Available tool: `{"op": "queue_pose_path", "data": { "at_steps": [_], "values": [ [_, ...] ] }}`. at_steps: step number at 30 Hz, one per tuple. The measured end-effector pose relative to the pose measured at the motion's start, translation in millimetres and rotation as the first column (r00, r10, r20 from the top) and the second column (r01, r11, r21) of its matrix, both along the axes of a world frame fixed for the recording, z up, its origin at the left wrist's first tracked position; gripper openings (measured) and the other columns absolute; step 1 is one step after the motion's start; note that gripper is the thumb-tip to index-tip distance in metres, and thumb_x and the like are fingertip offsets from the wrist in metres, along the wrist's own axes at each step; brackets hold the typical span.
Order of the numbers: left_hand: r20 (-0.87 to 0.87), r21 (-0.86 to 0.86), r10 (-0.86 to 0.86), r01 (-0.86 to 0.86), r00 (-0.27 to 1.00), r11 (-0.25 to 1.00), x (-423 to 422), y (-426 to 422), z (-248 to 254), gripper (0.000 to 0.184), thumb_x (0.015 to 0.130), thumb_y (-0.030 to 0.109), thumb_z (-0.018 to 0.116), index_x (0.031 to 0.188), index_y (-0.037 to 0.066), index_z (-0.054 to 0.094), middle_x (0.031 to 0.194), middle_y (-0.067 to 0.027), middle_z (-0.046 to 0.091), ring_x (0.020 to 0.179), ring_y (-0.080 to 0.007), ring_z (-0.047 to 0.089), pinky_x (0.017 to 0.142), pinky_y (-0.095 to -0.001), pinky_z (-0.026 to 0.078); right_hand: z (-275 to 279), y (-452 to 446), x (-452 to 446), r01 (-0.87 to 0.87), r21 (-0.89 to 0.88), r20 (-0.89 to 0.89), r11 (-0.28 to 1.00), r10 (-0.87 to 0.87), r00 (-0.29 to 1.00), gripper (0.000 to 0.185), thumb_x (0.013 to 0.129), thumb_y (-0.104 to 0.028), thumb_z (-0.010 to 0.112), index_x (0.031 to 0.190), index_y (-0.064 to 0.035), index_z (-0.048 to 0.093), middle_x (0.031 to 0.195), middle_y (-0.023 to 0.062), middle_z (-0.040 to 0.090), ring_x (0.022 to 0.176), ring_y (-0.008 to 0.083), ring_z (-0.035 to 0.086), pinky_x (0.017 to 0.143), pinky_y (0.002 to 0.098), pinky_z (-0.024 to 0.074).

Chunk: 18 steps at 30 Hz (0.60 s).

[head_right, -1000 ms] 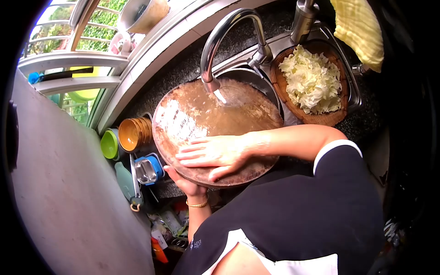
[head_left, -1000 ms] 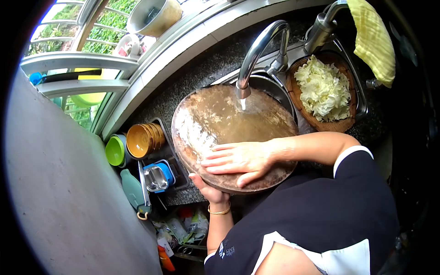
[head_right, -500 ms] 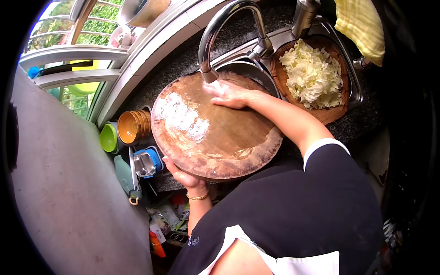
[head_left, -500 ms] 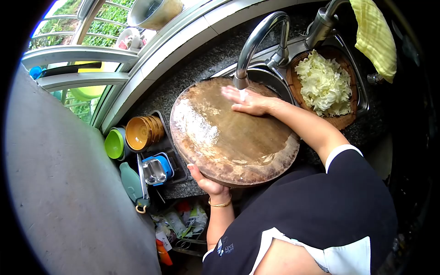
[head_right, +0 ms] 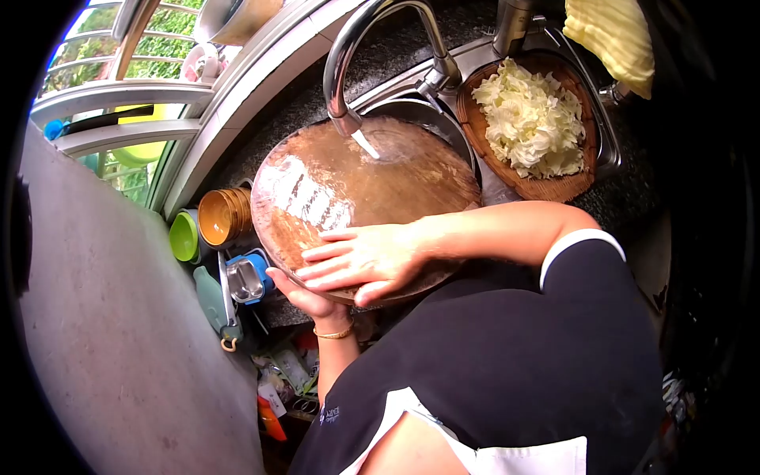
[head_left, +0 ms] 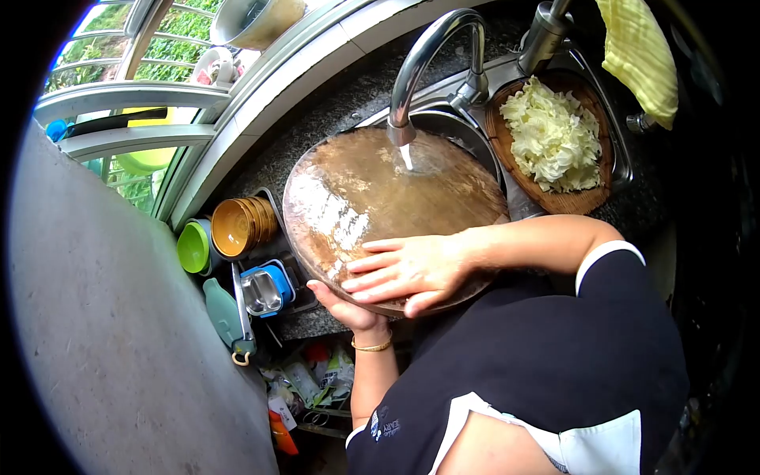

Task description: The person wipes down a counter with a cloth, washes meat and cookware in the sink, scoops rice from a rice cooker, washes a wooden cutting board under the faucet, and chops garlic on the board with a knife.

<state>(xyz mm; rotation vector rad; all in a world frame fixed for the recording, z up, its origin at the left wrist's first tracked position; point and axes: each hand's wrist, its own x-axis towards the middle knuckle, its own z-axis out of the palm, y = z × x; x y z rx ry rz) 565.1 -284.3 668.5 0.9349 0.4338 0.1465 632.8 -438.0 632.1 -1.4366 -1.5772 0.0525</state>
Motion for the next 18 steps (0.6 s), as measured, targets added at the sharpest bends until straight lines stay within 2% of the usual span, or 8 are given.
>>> {"op": "queue_pose_path", "data": {
  "at_steps": [2, 4, 6, 8, 10, 13, 15, 18],
  "values": [
    [0.004, 0.0, 0.01, -0.01, 1.0, 1.0, 2.9, -6.4, 6.6, 0.068, 0.092, 0.056, 0.029, 0.136, 0.004, 0.033, 0.135, -0.0121, 0.041, 0.123, -0.0273, 0.041, 0.104, -0.0404, 0.031, -9.9, -31.4, -9.9, -0.014, -0.056, -0.049, 0.998, 0.011, 0.999, 0.068, 0.091, -0.057, 0.029, 0.139, -0.0086, 0.032, 0.147, 0.0114, 0.027, 0.137, 0.0325, 0.017, 0.11, 0.0499, 0.0109],
    [0.002, 0.023, 0.027, -0.027, 1.0, 0.999, 6.3, -11.5, 10.2, 0.067, 0.092, 0.055, 0.029, 0.136, 0.004, 0.033, 0.135, -0.0118, 0.041, 0.122, -0.027, 0.041, 0.103, -0.0402, 0.032, -31.2, -57.7, -18.0, 0.026, -0.171, -0.131, 0.985, -0.049, 0.99, 0.067, 0.091, -0.056, 0.03, 0.141, -0.0113, 0.03, 0.148, 0.0099, 0.024, 0.138, 0.0316, 0.016, 0.11, 0.0494, 0.0105],
    [0.003, 0.048, 0.043, -0.043, 0.999, 0.998, 6.8, -12.5, 10.2, 0.066, 0.093, 0.054, 0.029, 0.135, 0.004, 0.033, 0.135, -0.0114, 0.041, 0.121, -0.0268, 0.042, 0.102, -0.04, 0.032, -53.6, -76.1, -15.2, 0.124, -0.281, -0.197, 0.952, -0.183, 0.963, 0.071, 0.09, -0.06, 0.026, 0.144, -0.0133, 0.022, 0.15, 0.0104, 0.015, 0.139, 0.0294, 0.011, 0.111, 0.0478, 0.0078],
    [-0.031, 0.039, 0.042, -0.041, 0.999, 0.998, 6.4, -10.7, 9.4, 0.065, 0.093, 0.053, 0.029, 0.135, 0.004, 0.034, 0.135, -0.0112, 0.042, 0.119, -0.0265, 0.043, 0.102, -0.0399, 0.032, -87.0, -89.9, -0.2, 0.242, -0.443, -0.231, 0.863, -0.371, 0.9, 0.073, 0.09, -0.061, 0.019, 0.145, -0.013, 0.014, 0.151, 0.0098, 0.009, 0.14, 0.0273, 0.005, 0.113, 0.045, 0.003],
    [-0.043, 0.04, 0.051, -0.049, 0.998, 0.998, 5.4, -10.2, 9.8, 0.066, 0.093, 0.054, 0.028, 0.135, 0.003, 0.033, 0.135, -0.0109, 0.041, 0.12, -0.0258, 0.041, 0.103, -0.0395, 0.031, -112.9, -91.0, 26.0, 0.289, -0.526, -0.282, 0.8, -0.485, 0.828, 0.071, 0.093, -0.056, 0.024, 0.145, -0.0094, 0.014, 0.151, 0.0109, 0.009, 0.14, 0.0279, 0.004, 0.113, 0.0418, 0.0051],
    [-0.032, 0.02, 0.052, -0.051, 0.998, 0.998, 6.0, -10.8, 7.9, 0.067, 0.093, 0.054, 0.027, 0.135, 0.003, 0.033, 0.135, -0.0107, 0.04, 0.121, -0.0251, 0.04, 0.103, -0.0391, 0.03, -117.5, -60.1, 56.5, 0.329, -0.502, -0.284, 0.8, -0.512, 0.811, 0.068, 0.094, -0.052, 0.027, 0.144, -0.0072, 0.016, 0.151, 0.0131, 0.012, 0.14, 0.0287, 0.006, 0.113, 0.0414, 0.0065],
    [-0.012, 0.011, 0.054, -0.053, 0.998, 0.999, 7.3, -12.2, 9.3, 0.066, 0.093, 0.054, 0.026, 0.135, 0.003, 0.033, 0.135, -0.0107, 0.041, 0.121, -0.025, 0.04, 0.103, -0.0391, 0.03, -104.4, -36.2, 72.9, 0.351, -0.353, -0.221, 0.867, -0.442, 0.87, 0.067, 0.094, -0.049, 0.03, 0.144, -0.0069, 0.018, 0.15, 0.0144, 0.014, 0.139, 0.0295, 0.008, 0.113, 0.0422, 0.0066],
    [-0.057, 0.068, 0.085, -0.081, 0.995, 0.994, 8.3, -12.9, 12.4, 0.066, 0.094, 0.053, 0.026, 0.135, 0.002, 0.034, 0.135, -0.0111, 0.041, 0.121, -0.0252, 0.04, 0.103, -0.0393, 0.03, -81.3, -18.9, 71.0, 0.287, -0.331, -0.221, 0.899, -0.369, 0.903, 0.069, 0.092, -0.052, 0.031, 0.143, -0.0071, 0.02, 0.15, 0.0143, 0.015, 0.139, 0.0301, 0.009, 0.112, 0.0448, 0.0062]
  ]
}}
